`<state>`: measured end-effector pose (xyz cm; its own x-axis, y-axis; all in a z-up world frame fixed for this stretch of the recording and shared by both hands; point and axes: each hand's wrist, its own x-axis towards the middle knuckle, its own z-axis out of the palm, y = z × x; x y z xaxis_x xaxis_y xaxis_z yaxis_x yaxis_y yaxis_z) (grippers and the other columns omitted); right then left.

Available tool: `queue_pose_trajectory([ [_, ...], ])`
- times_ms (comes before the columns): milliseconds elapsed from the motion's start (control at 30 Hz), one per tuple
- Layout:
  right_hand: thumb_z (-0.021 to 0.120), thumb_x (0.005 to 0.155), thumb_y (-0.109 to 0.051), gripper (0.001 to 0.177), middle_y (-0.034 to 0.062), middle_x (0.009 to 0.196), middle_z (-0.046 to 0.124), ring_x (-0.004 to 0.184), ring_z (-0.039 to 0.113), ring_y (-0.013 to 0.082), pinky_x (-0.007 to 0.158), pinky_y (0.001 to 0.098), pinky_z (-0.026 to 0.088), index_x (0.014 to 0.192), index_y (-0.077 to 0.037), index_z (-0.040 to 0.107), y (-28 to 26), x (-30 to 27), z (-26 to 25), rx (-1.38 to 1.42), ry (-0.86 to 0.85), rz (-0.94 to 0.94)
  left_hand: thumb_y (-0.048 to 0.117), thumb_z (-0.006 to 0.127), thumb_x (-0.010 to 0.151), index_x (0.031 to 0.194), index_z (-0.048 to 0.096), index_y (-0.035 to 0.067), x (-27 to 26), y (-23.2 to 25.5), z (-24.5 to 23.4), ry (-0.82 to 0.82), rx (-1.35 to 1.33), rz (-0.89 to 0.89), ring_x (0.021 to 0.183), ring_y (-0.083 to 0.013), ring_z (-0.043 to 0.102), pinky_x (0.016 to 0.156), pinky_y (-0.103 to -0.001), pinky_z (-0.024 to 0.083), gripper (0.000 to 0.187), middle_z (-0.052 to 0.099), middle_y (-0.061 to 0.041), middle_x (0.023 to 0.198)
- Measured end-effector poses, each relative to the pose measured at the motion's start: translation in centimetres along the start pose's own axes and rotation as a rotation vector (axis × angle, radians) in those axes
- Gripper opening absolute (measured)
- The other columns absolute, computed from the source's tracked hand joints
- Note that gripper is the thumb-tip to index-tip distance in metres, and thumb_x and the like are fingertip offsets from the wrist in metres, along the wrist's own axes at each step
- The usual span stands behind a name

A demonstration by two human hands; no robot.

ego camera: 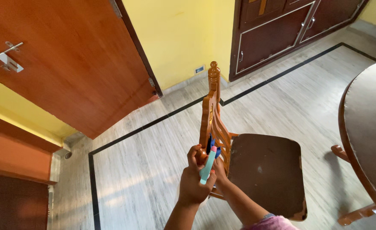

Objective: The person wipes a wooden chair and a round dining table using a blue cloth and a spray bottle. They spray the chair and wipe its backrest and legs, then move to the table to wipe the surface and a central tray.

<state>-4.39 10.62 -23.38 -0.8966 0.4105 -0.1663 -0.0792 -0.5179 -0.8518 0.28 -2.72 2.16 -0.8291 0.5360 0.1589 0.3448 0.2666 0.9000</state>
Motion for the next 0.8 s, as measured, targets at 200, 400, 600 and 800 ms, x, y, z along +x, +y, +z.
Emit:
queue_pose_trajectory([
  [200,0.050,0.100,-0.034,0.039,0.0071,0.109,0.069,0.096,0.070,0.0181,0.081,0.0364,0.059,0.130,-0.009,0.056,2.4,0.8,-1.1,-0.056,0.081,0.064,0.015,0.062,0.082,0.152,0.018,0.007,0.3,-0.2,-0.4,-0.040,0.025,0.003,0.083,-0.0341,0.079,0.076,-0.035,0.061,0.083,0.078,-0.014,0.084],
  [400,0.052,0.101,-0.038,0.045,0.0107,0.118,0.071,0.105,0.070,0.0205,0.087,0.0352,0.056,0.139,-0.012,0.054,3.9,1.8,-3.3,-0.258,0.067,0.158,0.013,0.061,0.083,0.152,0.017,0.003,0.4,-1.1,0.0,-0.013,-0.058,0.148,0.093,-0.0359,0.080,0.084,-0.037,0.060,0.083,0.080,-0.017,0.095],
  [600,0.049,0.100,-0.037,0.047,0.0082,0.126,0.071,0.116,0.067,0.0194,0.100,0.0339,0.049,0.139,-0.014,0.060,3.3,1.2,-5.1,-0.575,-0.017,0.126,0.012,0.062,0.082,0.152,0.016,0.003,0.6,-2.3,0.5,0.004,-0.023,0.144,0.097,-0.0361,0.079,0.084,-0.037,0.062,0.084,0.079,-0.019,0.098],
  [800,0.046,0.100,-0.038,0.048,0.0087,0.125,0.071,0.117,0.066,0.0210,0.101,0.0346,0.048,0.141,-0.017,0.060,4.4,1.7,-7.0,-0.639,-0.072,0.160,0.015,0.064,0.084,0.150,0.020,0.004,0.5,-2.4,0.9,0.023,0.027,0.061,0.087,-0.0344,0.081,0.075,-0.036,0.063,0.080,0.080,-0.017,0.097],
])
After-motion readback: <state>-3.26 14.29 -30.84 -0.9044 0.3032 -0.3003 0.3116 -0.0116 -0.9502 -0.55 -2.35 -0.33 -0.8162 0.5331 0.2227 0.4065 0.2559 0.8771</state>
